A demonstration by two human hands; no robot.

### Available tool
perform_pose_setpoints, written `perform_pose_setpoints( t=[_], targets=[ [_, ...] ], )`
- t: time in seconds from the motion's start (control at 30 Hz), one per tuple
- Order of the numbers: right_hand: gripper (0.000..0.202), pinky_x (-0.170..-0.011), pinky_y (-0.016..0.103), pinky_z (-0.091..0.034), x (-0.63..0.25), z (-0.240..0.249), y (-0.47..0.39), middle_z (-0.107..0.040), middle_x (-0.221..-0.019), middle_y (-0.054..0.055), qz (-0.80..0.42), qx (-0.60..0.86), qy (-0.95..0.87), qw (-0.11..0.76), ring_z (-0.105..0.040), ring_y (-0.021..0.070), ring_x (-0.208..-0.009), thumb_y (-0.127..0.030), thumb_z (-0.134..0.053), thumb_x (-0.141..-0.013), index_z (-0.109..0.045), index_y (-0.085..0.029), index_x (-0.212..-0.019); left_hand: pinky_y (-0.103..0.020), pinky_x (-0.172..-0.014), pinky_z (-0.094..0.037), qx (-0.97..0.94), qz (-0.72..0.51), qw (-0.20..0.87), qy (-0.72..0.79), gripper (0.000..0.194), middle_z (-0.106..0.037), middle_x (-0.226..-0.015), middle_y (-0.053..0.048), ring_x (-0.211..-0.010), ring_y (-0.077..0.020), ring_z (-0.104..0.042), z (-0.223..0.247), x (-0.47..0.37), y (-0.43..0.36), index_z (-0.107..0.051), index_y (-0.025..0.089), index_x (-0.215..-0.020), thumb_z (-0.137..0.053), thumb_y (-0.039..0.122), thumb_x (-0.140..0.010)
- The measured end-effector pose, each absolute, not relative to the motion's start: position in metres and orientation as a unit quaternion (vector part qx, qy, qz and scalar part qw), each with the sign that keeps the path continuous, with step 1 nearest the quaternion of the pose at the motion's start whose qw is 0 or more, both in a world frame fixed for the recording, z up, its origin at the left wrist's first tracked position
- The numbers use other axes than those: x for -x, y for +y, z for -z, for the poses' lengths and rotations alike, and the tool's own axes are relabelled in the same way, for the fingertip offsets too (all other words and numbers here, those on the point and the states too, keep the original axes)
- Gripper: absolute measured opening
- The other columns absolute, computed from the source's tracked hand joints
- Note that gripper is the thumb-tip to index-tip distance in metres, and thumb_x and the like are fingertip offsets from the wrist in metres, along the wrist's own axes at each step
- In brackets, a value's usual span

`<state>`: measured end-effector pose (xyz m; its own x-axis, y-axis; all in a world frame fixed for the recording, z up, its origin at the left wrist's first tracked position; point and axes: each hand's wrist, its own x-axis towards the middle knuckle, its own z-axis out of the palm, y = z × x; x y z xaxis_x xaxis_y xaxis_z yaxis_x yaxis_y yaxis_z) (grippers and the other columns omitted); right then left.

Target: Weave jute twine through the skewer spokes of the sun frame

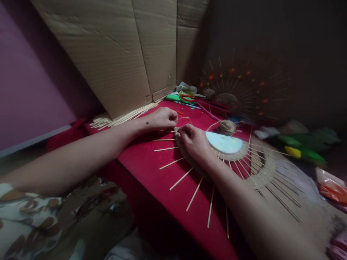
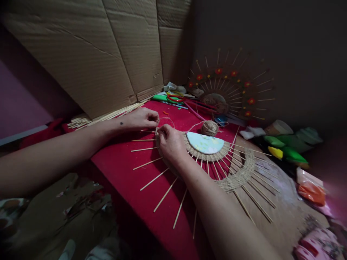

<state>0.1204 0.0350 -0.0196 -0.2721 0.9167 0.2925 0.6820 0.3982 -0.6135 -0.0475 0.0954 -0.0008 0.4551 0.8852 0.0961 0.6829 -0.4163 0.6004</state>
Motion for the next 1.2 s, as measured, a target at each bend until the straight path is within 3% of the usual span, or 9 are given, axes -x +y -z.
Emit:
perform_pose_setpoints(
  t=[0.37,0.53,0.77,0.9,1.07,1.2],
  targets=[
    [0.024,-0.075,0.027,-0.047,-0.118,0.024,0.036,-0.074,-0.091,0.008,-0.188,0.511,-0.778,0.315,-0.067,0.0178,-0.081,-0.016,-0.050,-0.087,-0.070,-0.015,-0.100,-0.022,-0.048,-0.038,-0.711,-0.356,0.326,0.512,0.005,-0.056,-0.052,0.002,-0.049,-0.0115,-0.052,0.010,0.051,0.102,-0.056,0.015,-0.064,-0.054,0.018,-0.061],
    [0.029,-0.074,0.026,-0.047,-0.116,0.020,0.037,-0.075,-0.092,0.006,-0.170,0.523,-0.789,0.274,-0.068,0.0168,-0.080,-0.014,-0.052,-0.084,-0.071,-0.018,-0.106,-0.023,-0.047,-0.036,-0.698,-0.346,0.285,0.559,0.003,-0.054,-0.049,0.002,-0.047,-0.0127,-0.052,0.003,0.060,0.103,-0.056,0.015,-0.061,-0.053,0.014,-0.060],
    [0.025,-0.075,0.027,-0.045,-0.111,0.005,0.052,-0.075,-0.086,0.004,-0.119,0.513,-0.835,0.158,-0.067,0.0196,-0.084,-0.017,-0.054,-0.082,-0.075,-0.024,-0.094,-0.025,-0.053,-0.037,-0.717,-0.277,0.206,0.606,0.008,-0.059,-0.051,-0.001,-0.051,-0.0147,-0.054,-0.001,0.065,0.104,-0.061,0.015,-0.063,-0.053,0.013,-0.061],
    [0.029,-0.078,0.031,-0.047,-0.104,0.000,0.057,-0.073,-0.092,0.006,-0.050,0.550,-0.824,0.127,-0.066,0.0231,-0.091,-0.020,-0.049,-0.086,-0.071,-0.025,-0.103,-0.025,-0.054,-0.037,-0.724,-0.252,0.190,0.614,0.010,-0.059,-0.051,-0.001,-0.052,-0.0149,-0.055,-0.002,0.067,0.102,-0.063,0.015,-0.064,-0.054,0.013,-0.062],
    [0.033,-0.074,0.036,-0.050,-0.088,0.003,0.058,-0.064,-0.115,0.012,0.051,0.570,-0.816,0.085,-0.064,0.0259,-0.094,-0.021,-0.037,-0.092,-0.067,-0.021,-0.106,-0.023,-0.051,-0.036,-0.726,-0.243,0.189,0.615,0.011,-0.060,-0.051,0.000,-0.051,-0.0129,-0.055,-0.003,0.068,0.101,-0.064,0.015,-0.067,-0.053,0.013,-0.065],
    [0.035,-0.074,0.036,-0.051,-0.081,0.007,0.059,-0.060,-0.116,0.015,0.064,0.568,-0.818,0.057,-0.059,0.0269,-0.104,-0.017,-0.031,-0.094,-0.063,-0.017,-0.109,-0.022,-0.048,-0.033,-0.727,-0.233,0.180,0.620,0.013,-0.061,-0.054,0.000,-0.048,-0.0112,-0.052,-0.002,0.071,0.101,-0.064,0.014,-0.070,-0.052,0.014,-0.065]
  ],
)
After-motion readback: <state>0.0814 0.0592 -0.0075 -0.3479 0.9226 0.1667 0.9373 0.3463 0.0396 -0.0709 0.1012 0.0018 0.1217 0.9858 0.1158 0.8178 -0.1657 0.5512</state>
